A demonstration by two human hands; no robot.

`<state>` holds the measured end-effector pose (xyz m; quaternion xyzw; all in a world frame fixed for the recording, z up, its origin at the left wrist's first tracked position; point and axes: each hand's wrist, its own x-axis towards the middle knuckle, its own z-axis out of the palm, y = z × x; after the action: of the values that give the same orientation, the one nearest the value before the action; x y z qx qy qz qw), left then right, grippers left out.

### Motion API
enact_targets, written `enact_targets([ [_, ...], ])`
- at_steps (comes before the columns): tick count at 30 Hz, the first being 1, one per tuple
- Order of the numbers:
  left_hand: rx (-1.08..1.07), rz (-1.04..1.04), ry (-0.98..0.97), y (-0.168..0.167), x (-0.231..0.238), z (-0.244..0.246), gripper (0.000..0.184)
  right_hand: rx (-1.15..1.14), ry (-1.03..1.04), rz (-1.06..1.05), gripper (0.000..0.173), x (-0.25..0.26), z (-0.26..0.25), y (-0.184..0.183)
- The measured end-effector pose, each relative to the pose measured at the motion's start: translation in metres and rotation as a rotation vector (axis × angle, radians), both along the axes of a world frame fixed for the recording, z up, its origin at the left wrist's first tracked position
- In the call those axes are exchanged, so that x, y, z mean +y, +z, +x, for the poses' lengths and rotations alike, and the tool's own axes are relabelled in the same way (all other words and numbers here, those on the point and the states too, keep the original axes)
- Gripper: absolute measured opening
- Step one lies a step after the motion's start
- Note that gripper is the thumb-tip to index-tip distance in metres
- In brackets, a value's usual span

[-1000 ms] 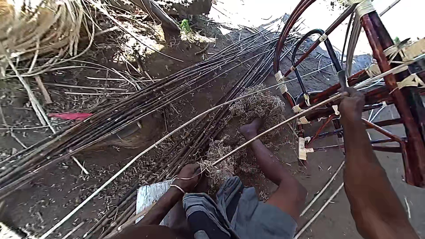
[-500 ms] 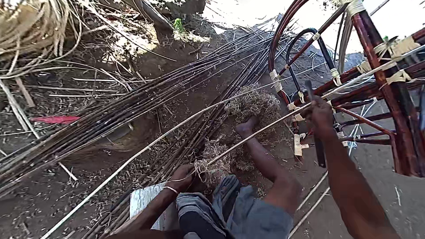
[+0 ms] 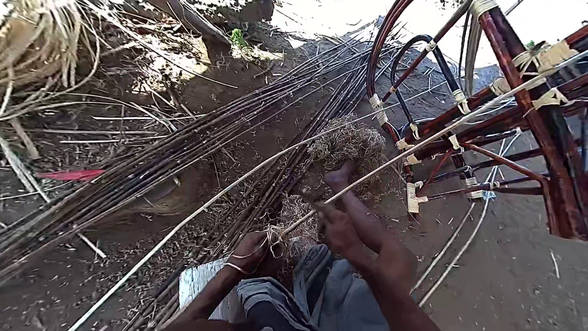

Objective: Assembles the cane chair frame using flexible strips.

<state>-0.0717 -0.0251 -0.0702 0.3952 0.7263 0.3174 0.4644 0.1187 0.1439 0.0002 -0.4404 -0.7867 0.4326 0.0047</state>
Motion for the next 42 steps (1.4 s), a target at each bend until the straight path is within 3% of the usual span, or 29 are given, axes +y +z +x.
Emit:
enact_targets([
  [5, -0.046, 0.046, 0.011, 0.006, 0.002, -0.004, 0.027, 0.007, -0.473, 0.441, 0.039, 0.28, 0.111, 0.111],
  [6, -0.038, 0.058, 0.016, 0.006, 0.003, -0.003, 0.027, -0.025, -0.514, 0.546, 0.038, 0.305, 0.118, 0.118],
  [7, -0.04, 0.057, 0.02, 0.007, 0.004, -0.003, 0.028, -0.076, -0.537, 0.613, 0.038, 0.298, 0.11, 0.117],
  [8, -0.049, 0.043, 0.022, 0.008, 0.007, -0.004, 0.028, -0.148, -0.515, 0.612, 0.039, 0.264, 0.089, 0.108],
  [10, -0.059, 0.008, 0.015, 0.008, 0.011, -0.003, 0.027, -0.299, -0.326, 0.477, 0.04, 0.125, 0.033, 0.065],
  [12, -0.046, -0.043, 0.011, 0.007, 0.013, -0.002, 0.026, -0.242, -0.149, 0.516, 0.035, -0.015, -0.015, -0.01],
  [14, -0.036, -0.089, 0.017, 0.01, 0.01, 0.001, 0.023, -0.252, 0.052, 0.269, 0.04, -0.093, -0.048, -0.03],
  [15, -0.033, -0.094, 0.01, 0.011, 0.008, 0.001, 0.021, -0.249, 0.122, 0.141, 0.04, -0.099, -0.052, -0.03],
  [17, -0.063, -0.011, 0.016, 0.005, 0.006, 0.001, 0.023, -0.095, 0.111, -0.061, 0.036, -0.056, -0.033, -0.02],
  [18, -0.082, 0.037, 0.013, 0.002, 0.005, 0.0, 0.025, 0.016, 0.029, -0.032, 0.035, -0.02, -0.014, -0.008],
  [23, -0.118, 0.108, 0.007, -0.003, 0.005, -0.006, 0.031, 0.081, -0.532, 0.477, 0.038, 0.262, 0.094, 0.096],
  [25, -0.114, 0.114, 0.022, -0.011, 0.003, -0.007, 0.031, 0.038, -0.65, 0.608, 0.039, 0.319, 0.118, 0.115],
  [27, -0.098, 0.084, 0.025, -0.012, 0.005, -0.01, 0.032, -0.069, -0.581, 0.632, 0.039, 0.271, 0.093, 0.098],
  [29, -0.083, 0.032, -0.002, -0.005, 0.009, -0.01, 0.035, -0.278, -0.33, 0.413, 0.042, 0.122, 0.034, 0.065],
  [31, -0.072, -0.006, -0.006, 0.002, 0.009, -0.006, 0.033, -0.2, -0.133, 0.5, 0.038, -0.023, -0.01, -0.015],
  [33, -0.092, -0.038, 0.047, 0.008, 0.005, -0.002, 0.027, -0.189, 0.048, 0.297, 0.044, -0.103, -0.041, -0.042],
  [34, -0.109, -0.061, 0.066, 0.009, 0.002, -0.001, 0.025, -0.173, 0.084, 0.177, 0.044, -0.113, -0.046, -0.04],
  [37, -0.25, -0.042, 0.143, 0.008, -0.001, -0.005, 0.024, 0.11, -0.038, -0.076, 0.035, -0.076, -0.021, -0.027],
  [40, -0.653, 0.003, 0.141, -0.008, -0.012, -0.019, 0.017, 0.482, -0.33, -0.199, 0.036, -0.03, 0.028, 0.003],
  [42, -0.933, 0.027, -0.015, -0.001, -0.005, -0.021, 0.033, 0.676, -0.565, -0.263, 0.035, -0.005, 0.063, 0.03],
])
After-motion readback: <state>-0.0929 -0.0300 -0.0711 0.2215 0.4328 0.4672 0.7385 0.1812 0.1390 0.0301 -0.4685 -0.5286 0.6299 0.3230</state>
